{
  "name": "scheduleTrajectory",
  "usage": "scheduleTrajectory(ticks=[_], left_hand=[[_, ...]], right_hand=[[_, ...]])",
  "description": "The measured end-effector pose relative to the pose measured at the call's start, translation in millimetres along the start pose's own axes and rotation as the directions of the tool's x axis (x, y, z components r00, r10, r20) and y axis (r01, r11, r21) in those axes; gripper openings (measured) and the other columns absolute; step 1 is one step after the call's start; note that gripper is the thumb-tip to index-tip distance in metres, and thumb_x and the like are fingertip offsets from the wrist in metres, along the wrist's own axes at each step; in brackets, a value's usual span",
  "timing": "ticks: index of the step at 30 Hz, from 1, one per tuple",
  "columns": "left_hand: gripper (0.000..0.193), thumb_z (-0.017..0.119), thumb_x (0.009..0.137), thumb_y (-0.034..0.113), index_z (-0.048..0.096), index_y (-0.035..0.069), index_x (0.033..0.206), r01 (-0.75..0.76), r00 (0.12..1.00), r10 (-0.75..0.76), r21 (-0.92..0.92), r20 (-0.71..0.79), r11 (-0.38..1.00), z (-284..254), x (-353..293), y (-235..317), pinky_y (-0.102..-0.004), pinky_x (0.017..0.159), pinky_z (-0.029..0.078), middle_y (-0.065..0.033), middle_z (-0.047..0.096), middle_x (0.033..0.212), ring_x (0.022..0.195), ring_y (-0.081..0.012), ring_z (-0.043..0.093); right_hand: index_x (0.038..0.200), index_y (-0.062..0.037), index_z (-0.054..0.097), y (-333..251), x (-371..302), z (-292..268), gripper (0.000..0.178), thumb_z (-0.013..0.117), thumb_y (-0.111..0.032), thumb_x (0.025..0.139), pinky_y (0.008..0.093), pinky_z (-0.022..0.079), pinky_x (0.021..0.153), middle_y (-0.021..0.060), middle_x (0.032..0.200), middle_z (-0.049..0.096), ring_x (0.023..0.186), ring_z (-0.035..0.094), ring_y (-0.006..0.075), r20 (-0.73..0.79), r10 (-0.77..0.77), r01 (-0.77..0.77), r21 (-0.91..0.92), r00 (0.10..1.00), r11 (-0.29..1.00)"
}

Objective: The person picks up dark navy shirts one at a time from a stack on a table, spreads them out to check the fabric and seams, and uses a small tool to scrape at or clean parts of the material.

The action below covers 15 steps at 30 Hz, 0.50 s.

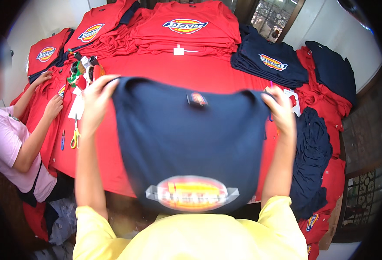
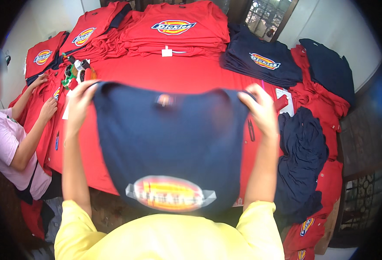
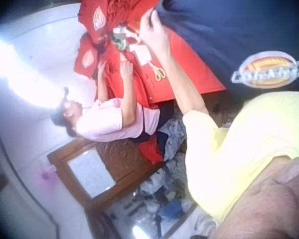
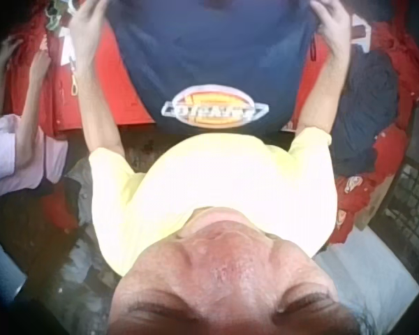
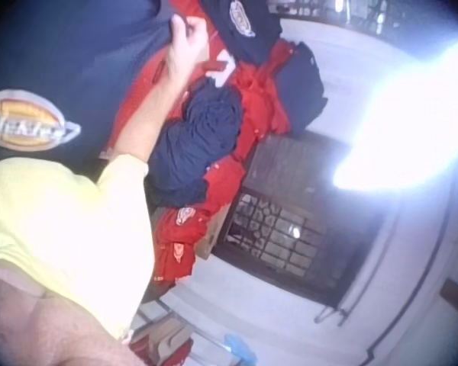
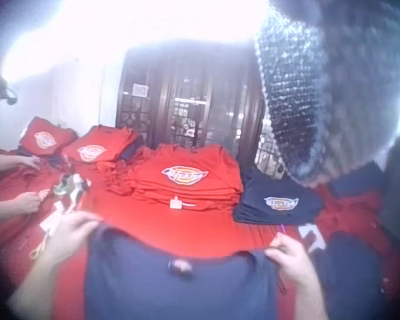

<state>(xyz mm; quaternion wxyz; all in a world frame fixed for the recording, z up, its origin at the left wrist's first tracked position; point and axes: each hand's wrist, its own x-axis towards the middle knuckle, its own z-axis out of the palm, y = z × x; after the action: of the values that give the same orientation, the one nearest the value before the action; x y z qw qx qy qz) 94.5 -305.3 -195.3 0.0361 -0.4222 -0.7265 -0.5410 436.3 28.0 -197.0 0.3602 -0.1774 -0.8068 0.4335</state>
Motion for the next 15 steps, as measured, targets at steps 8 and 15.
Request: scheduleTrajectory(ticks=[8,15], left_hand=[[0.053,0.054,0.096,0.023,0.043,-0.003,0.141,0.000,0.955,-0.169,0.569,0.245,0.822,153,-104,-120,-0.0464,0.115,0.030,-0.0217,0.040,0.148,0.139,-0.0346,0.037],[0.045,0.057,0.095,0.023,0.054,0.003,0.135,-0.006,0.971,-0.168,0.723,0.169,0.691,154,-111,-108,-0.0482,0.110,0.031,-0.0131,0.051,0.140,0.131,-0.0309,0.044]], right_hand=[[0.113,0.0007,0.063,140,-39,159,0.024,0.055,-0.003,0.091,0.0436,0.041,0.105,0.0182,0.125,0.060,0.121,0.053,0.0355,0.088,-0.085,0.121,-0.575,0.992,0.809],[0.117,-0.0009,0.064,169,-52,157,0.028,0.046,-0.005,0.095,0.0458,0.034,0.111,0.0168,0.134,0.057,0.132,0.046,0.0336,0.120,-0.033,0.101,-0.618,0.992,0.779]])
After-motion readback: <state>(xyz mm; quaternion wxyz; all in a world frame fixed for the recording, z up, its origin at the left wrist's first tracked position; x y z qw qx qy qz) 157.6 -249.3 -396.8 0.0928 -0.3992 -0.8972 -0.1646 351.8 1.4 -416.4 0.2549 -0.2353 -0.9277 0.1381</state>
